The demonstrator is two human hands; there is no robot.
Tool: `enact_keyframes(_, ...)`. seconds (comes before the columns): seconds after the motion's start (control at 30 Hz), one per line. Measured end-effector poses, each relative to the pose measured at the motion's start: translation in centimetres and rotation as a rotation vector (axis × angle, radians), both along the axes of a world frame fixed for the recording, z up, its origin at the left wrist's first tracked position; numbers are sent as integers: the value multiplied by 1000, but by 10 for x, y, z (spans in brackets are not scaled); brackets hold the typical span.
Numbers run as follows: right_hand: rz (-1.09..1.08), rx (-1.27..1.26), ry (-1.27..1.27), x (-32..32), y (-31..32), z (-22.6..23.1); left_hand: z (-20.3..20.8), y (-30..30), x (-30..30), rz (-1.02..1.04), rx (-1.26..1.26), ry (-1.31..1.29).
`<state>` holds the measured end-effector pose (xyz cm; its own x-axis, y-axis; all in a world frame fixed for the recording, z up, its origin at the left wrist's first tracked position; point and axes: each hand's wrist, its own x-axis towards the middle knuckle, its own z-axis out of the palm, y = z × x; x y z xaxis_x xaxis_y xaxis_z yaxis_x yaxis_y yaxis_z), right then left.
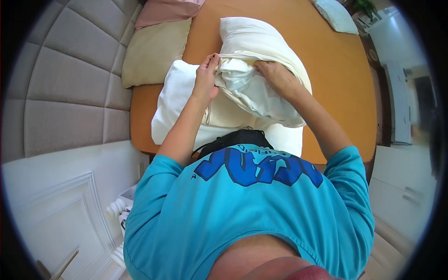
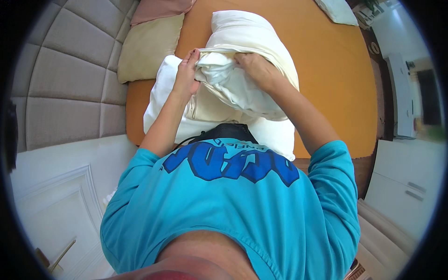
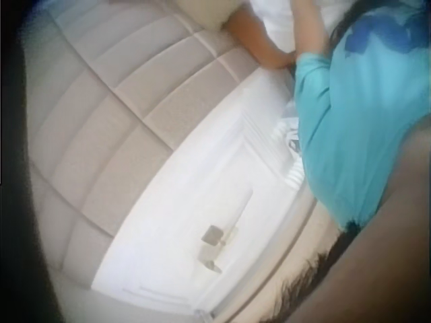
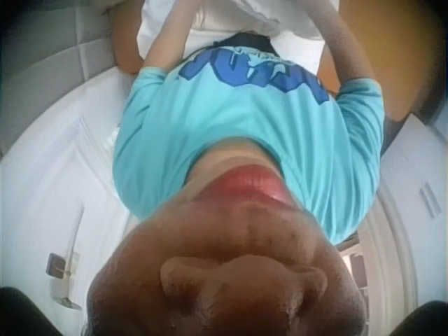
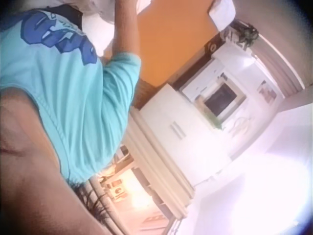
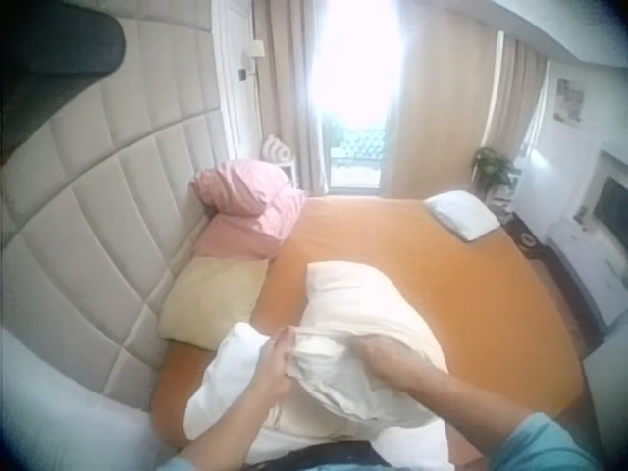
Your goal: The person removes pillowcases from pillows by hand, folds the pillowcases one at a time, and stacks the folded pillowcases on the bed.
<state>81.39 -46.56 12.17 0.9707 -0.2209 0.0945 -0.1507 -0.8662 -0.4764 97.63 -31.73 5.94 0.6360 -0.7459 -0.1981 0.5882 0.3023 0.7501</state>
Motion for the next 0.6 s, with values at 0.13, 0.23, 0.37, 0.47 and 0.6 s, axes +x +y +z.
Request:
enact_keyframes(0.13,-91,-24,30,-9,0,-2,-12,-32,11,-21,69,-183)
enact_keyframes(0.23,-363,-96,30,-5,50,20,-3,-37,3,-141,-9,81)
enact_keyframes(0.37,-621,-392,-96,4,80,-13,4,-43,-20,-330,-121,373)
enact_keyframes(0.47,-333,-209,-68,-10,57,-44,-6,-40,-17,-248,-118,277)
enact_keyframes(0.6,-365,-200,-73,-19,22,-34,-8,-32,-10,-37,180,-148)
